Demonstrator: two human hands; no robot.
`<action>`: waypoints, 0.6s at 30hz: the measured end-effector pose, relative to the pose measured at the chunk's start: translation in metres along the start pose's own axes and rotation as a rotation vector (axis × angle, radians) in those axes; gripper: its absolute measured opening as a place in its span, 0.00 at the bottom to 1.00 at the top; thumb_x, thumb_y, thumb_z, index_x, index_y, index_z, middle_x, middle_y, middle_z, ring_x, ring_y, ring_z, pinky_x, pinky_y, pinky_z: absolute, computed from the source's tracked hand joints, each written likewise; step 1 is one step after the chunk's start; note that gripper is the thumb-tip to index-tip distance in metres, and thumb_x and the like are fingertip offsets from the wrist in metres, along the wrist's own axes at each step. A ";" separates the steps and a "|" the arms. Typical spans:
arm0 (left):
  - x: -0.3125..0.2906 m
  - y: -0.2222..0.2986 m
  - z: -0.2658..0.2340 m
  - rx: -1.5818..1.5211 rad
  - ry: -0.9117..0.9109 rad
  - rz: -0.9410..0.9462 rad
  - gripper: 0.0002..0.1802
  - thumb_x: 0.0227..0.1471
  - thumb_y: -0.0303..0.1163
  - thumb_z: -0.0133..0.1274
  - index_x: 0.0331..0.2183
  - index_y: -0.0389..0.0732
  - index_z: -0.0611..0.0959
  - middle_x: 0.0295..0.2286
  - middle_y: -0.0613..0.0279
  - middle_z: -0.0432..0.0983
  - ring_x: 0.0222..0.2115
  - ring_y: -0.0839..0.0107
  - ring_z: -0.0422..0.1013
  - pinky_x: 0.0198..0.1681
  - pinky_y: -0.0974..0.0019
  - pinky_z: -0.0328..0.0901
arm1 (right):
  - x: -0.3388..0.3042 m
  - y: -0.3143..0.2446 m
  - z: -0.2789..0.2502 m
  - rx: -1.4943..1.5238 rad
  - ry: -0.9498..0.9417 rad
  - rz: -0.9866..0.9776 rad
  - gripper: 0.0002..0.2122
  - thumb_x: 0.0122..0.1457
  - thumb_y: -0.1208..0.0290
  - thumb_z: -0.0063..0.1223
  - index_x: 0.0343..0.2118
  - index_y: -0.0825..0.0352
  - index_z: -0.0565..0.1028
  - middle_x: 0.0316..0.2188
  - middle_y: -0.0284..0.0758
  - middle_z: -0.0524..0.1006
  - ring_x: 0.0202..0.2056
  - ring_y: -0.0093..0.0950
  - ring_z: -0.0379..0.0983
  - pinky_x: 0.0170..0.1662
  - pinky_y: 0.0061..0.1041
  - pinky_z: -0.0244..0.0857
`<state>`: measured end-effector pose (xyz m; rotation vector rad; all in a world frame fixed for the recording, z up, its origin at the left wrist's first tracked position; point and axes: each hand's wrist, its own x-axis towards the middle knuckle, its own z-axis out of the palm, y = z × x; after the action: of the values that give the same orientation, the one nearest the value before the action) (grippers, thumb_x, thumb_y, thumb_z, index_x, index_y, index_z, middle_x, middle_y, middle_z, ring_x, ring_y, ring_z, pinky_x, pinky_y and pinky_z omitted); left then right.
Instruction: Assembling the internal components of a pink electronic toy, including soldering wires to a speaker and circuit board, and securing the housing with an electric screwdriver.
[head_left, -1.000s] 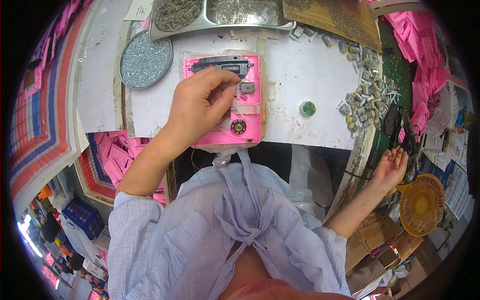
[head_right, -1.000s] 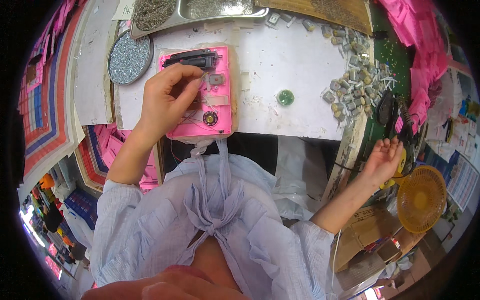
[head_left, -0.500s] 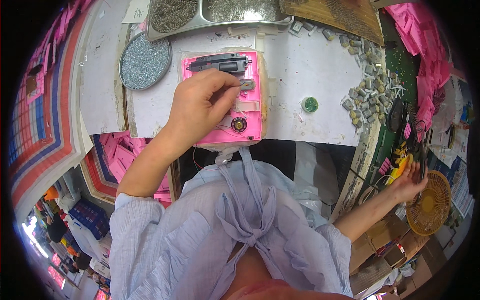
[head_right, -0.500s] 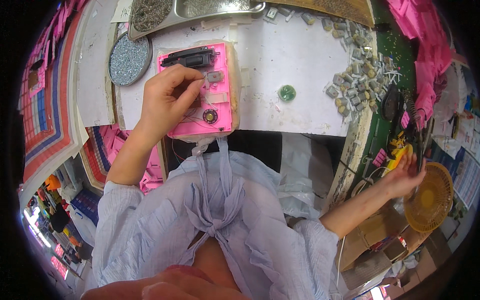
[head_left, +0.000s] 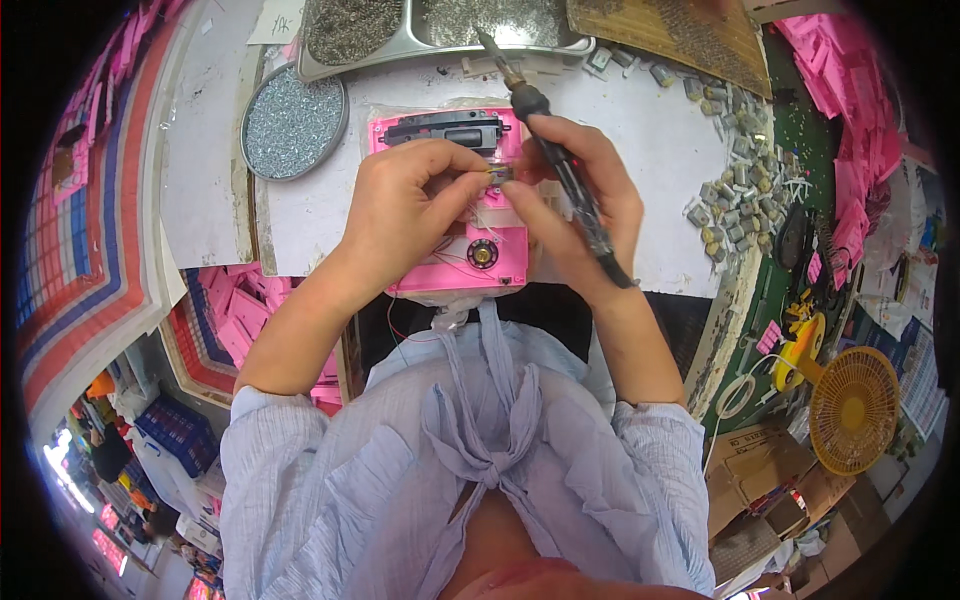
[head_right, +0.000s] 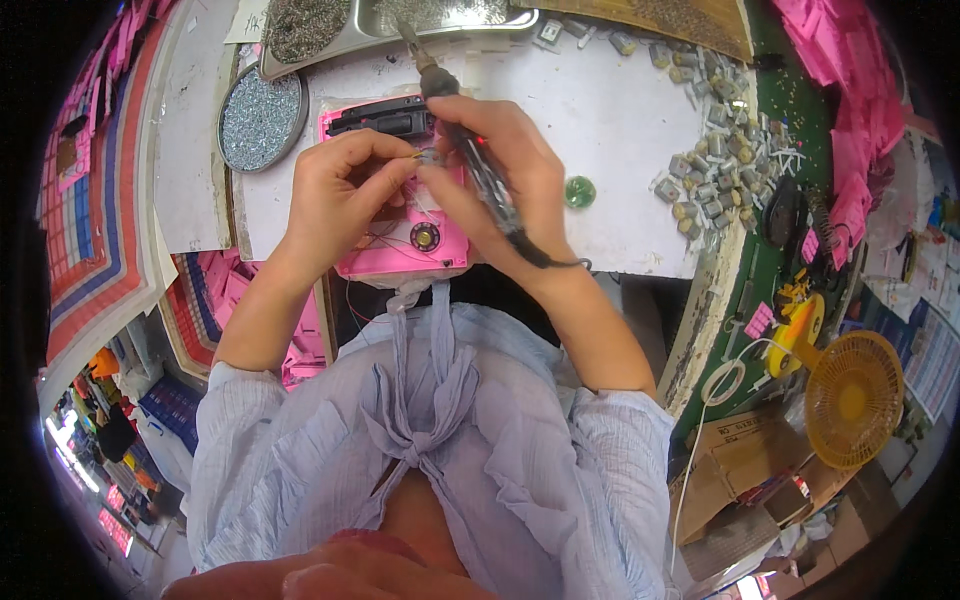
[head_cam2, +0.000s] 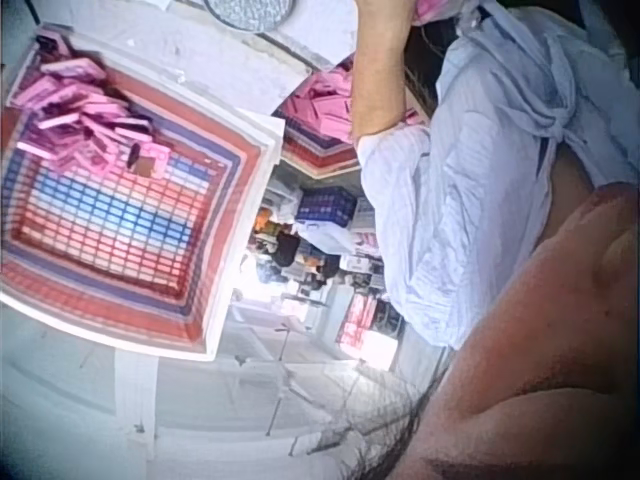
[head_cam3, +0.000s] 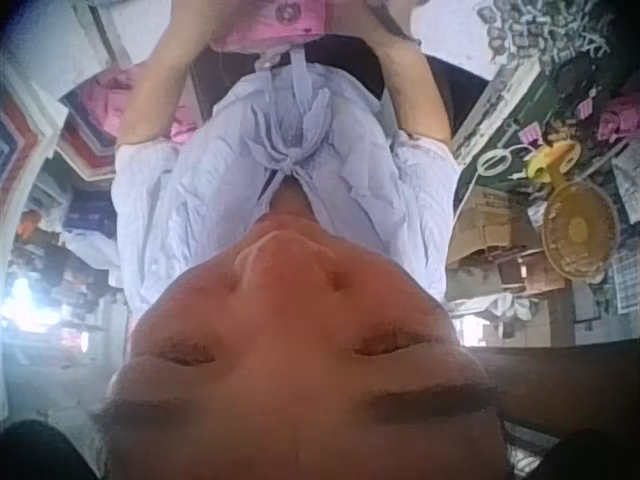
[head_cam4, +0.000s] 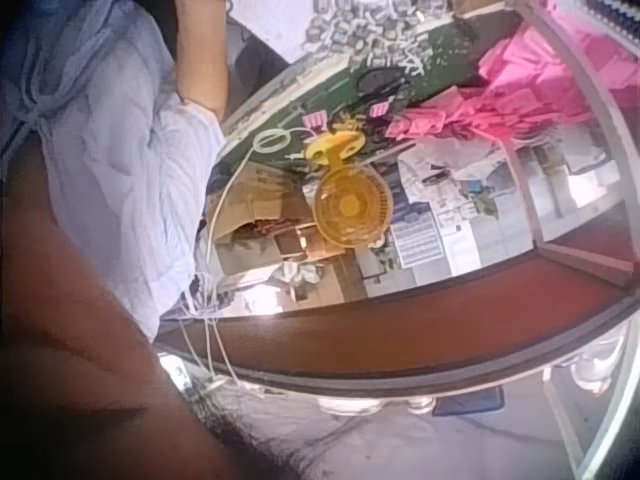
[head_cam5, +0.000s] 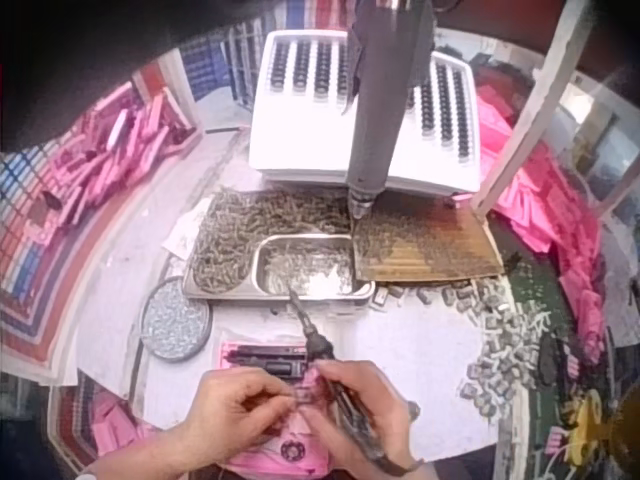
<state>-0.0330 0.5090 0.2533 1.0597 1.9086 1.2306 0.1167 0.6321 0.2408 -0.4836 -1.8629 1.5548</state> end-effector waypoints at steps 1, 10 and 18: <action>0.000 0.002 0.001 -0.030 0.003 -0.026 0.06 0.54 0.25 0.63 0.34 0.31 0.86 0.26 0.57 0.81 0.20 0.73 0.78 0.23 0.70 0.70 | 0.003 -0.001 0.005 -0.001 -0.003 0.002 0.22 0.52 0.83 0.65 0.52 0.68 0.75 0.39 0.34 0.76 0.38 0.22 0.76 0.42 0.21 0.71; -0.002 -0.003 0.000 -0.189 0.012 -0.100 0.06 0.55 0.25 0.63 0.35 0.32 0.86 0.26 0.60 0.81 0.19 0.78 0.75 0.22 0.74 0.69 | 0.004 0.009 0.010 0.043 -0.021 0.065 0.25 0.55 0.87 0.62 0.57 0.70 0.70 0.44 0.36 0.78 0.43 0.21 0.77 0.49 0.22 0.73; 0.001 -0.009 0.006 0.226 0.147 0.354 0.05 0.47 0.26 0.66 0.30 0.40 0.86 0.27 0.62 0.77 0.24 0.70 0.72 0.27 0.67 0.66 | -0.011 0.008 -0.018 -0.212 0.063 -0.169 0.21 0.52 0.85 0.65 0.49 0.69 0.75 0.35 0.35 0.77 0.34 0.24 0.75 0.39 0.21 0.69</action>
<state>-0.0310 0.5099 0.2424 1.5141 2.0690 1.3349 0.1354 0.6401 0.2315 -0.4509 -1.9758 1.2262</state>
